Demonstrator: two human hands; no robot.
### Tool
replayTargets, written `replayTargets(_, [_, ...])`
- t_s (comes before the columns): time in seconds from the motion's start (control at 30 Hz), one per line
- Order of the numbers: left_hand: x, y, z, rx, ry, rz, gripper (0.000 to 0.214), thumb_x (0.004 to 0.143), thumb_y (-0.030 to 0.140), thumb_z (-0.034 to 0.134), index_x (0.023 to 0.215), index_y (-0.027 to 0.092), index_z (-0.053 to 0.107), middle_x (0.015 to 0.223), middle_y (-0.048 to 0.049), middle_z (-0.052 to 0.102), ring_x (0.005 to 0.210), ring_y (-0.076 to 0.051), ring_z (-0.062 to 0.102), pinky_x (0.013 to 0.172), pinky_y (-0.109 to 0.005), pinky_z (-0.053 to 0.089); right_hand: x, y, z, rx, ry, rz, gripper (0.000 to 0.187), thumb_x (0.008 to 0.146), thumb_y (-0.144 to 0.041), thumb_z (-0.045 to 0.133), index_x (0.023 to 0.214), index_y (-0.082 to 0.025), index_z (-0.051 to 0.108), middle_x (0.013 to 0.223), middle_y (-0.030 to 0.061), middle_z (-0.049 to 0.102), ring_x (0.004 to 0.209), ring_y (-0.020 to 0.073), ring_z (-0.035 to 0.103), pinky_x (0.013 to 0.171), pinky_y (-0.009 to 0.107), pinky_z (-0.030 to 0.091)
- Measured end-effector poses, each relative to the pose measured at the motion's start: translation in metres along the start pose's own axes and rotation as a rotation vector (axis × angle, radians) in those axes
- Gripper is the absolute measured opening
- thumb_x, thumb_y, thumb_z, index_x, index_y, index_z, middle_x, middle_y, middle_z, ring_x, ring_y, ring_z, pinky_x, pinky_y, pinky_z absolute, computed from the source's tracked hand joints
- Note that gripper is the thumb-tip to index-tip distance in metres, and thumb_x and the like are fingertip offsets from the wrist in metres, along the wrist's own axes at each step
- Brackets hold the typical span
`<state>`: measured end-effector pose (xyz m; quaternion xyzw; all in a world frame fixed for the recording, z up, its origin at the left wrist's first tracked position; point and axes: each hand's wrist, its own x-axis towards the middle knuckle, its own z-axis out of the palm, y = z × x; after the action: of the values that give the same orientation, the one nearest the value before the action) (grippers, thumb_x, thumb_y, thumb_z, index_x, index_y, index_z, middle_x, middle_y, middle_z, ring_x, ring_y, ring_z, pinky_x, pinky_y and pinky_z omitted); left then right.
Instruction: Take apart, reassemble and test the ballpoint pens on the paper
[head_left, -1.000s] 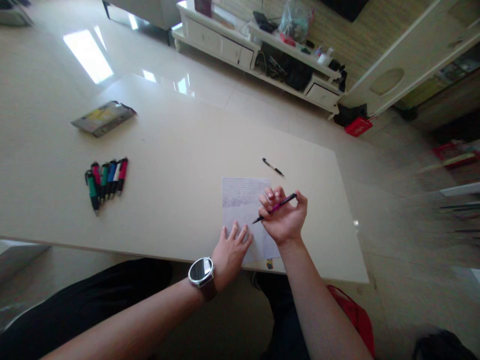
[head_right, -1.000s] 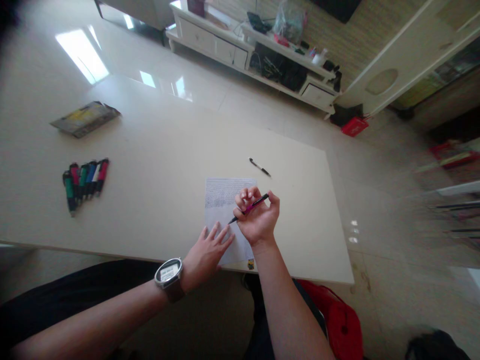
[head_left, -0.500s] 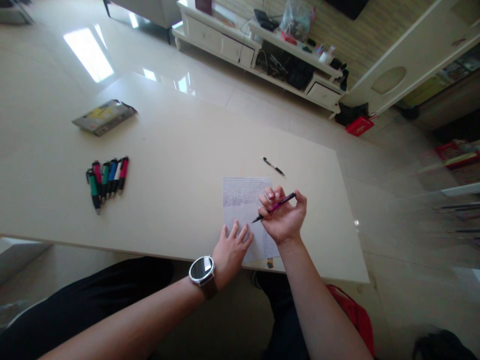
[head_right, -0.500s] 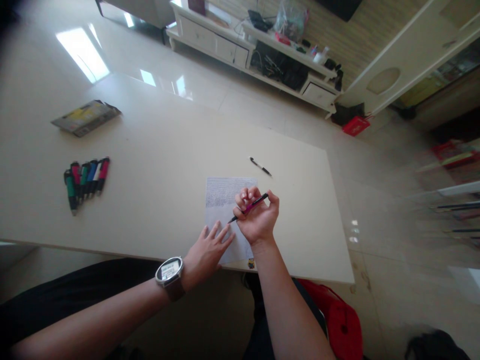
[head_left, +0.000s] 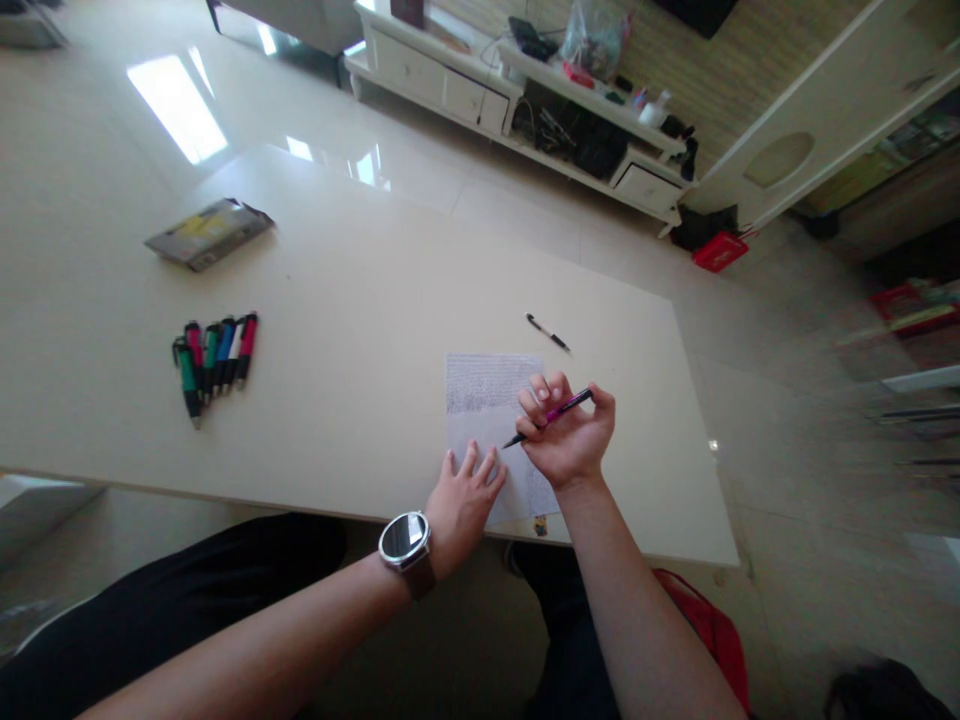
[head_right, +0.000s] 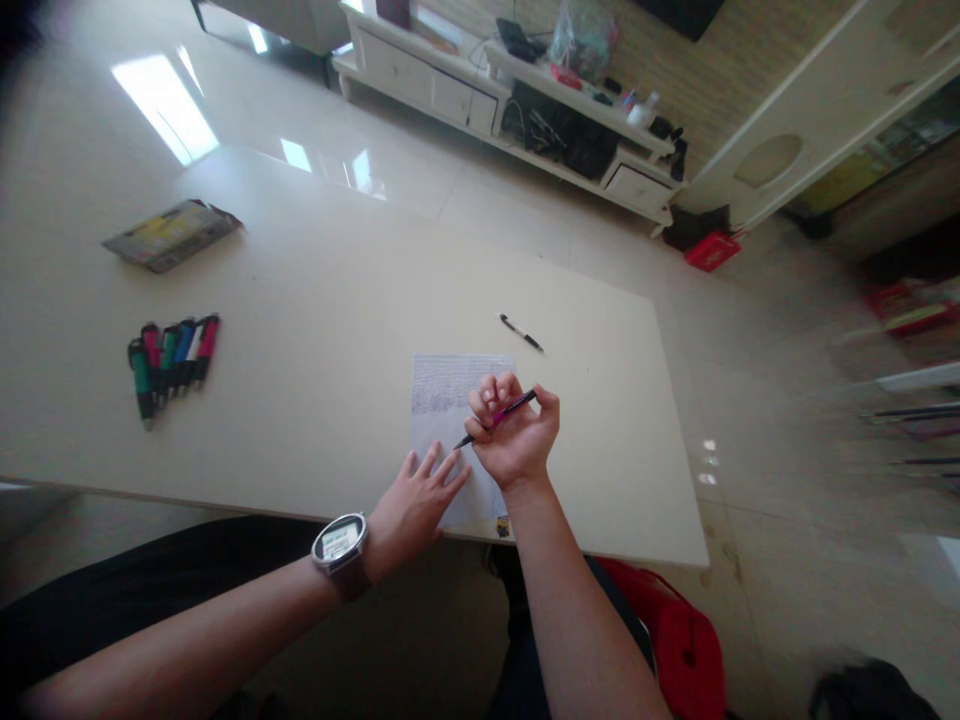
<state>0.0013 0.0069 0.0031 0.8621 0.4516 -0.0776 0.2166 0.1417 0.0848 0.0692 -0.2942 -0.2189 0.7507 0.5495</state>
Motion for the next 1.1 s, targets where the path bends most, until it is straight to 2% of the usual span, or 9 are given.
replayTargets(0.27, [-0.0001, 0.0003, 0.0000, 0.007, -0.001, 0.001, 0.076, 0.083, 0.023, 0.069, 0.152, 0.018, 0.038, 0.163, -0.0167, 0.031, 0.149, -0.044, 0.025, 0.115, -0.066, 0.032, -0.0009, 0.0000, 0.0010, 0.057, -0.024, 0.005, 0.034, 0.077, -0.051, 0.061, 0.069, -0.021, 0.047, 0.075, -0.0004, 0.043, 0.059, 0.0111, 0.031, 0.046, 0.024, 0.020])
replayTargets(0.43, [0.0001, 0.0001, 0.0006, 0.020, -0.006, 0.003, 0.075, 0.084, 0.024, 0.067, 0.153, 0.019, 0.037, 0.163, -0.0159, 0.031, 0.149, -0.044, 0.026, 0.114, -0.066, 0.033, 0.0000, 0.0003, 0.0000, 0.042, -0.014, -0.005, 0.039, 0.080, -0.059, 0.056, 0.070, -0.022, 0.049, 0.075, 0.0001, 0.043, 0.059, 0.0120, 0.029, 0.046, 0.025, 0.019])
replayTargets(0.6, [0.0007, -0.0002, 0.0028, 0.013, 0.003, 0.003, 0.075, 0.084, 0.023, 0.067, 0.152, 0.019, 0.037, 0.163, -0.0158, 0.030, 0.149, -0.044, 0.024, 0.115, -0.066, 0.032, -0.0007, 0.0002, -0.0003, -0.045, 0.003, -0.016, 0.036, 0.079, -0.056, 0.056, 0.069, -0.023, 0.045, 0.074, 0.0003, 0.042, 0.059, 0.0131, 0.027, 0.046, 0.026, 0.018])
replayTargets(0.8, [0.0008, -0.0004, 0.0025, 0.001, -0.003, 0.006, 0.076, 0.083, 0.023, 0.066, 0.153, 0.017, 0.036, 0.163, -0.0168, 0.029, 0.149, -0.044, 0.025, 0.115, -0.066, 0.031, -0.0016, 0.0001, 0.0003, -0.183, 0.044, -0.054, 0.041, 0.081, -0.062, 0.052, 0.068, -0.024, 0.043, 0.072, 0.0011, 0.042, 0.058, 0.0145, 0.030, 0.044, 0.026, 0.020])
replayTargets(1.1, [-0.0008, 0.0035, 0.0033, -0.011, 0.007, -0.045, 0.072, 0.087, 0.021, 0.060, 0.154, 0.027, 0.036, 0.156, -0.0129, 0.041, 0.145, -0.044, 0.030, 0.109, -0.070, 0.034, -0.0012, 0.0003, -0.0016, -0.084, 0.032, -0.061, 0.040, 0.083, -0.059, 0.054, 0.067, -0.023, 0.045, 0.072, 0.0012, 0.043, 0.059, 0.0141, 0.031, 0.045, 0.026, 0.023])
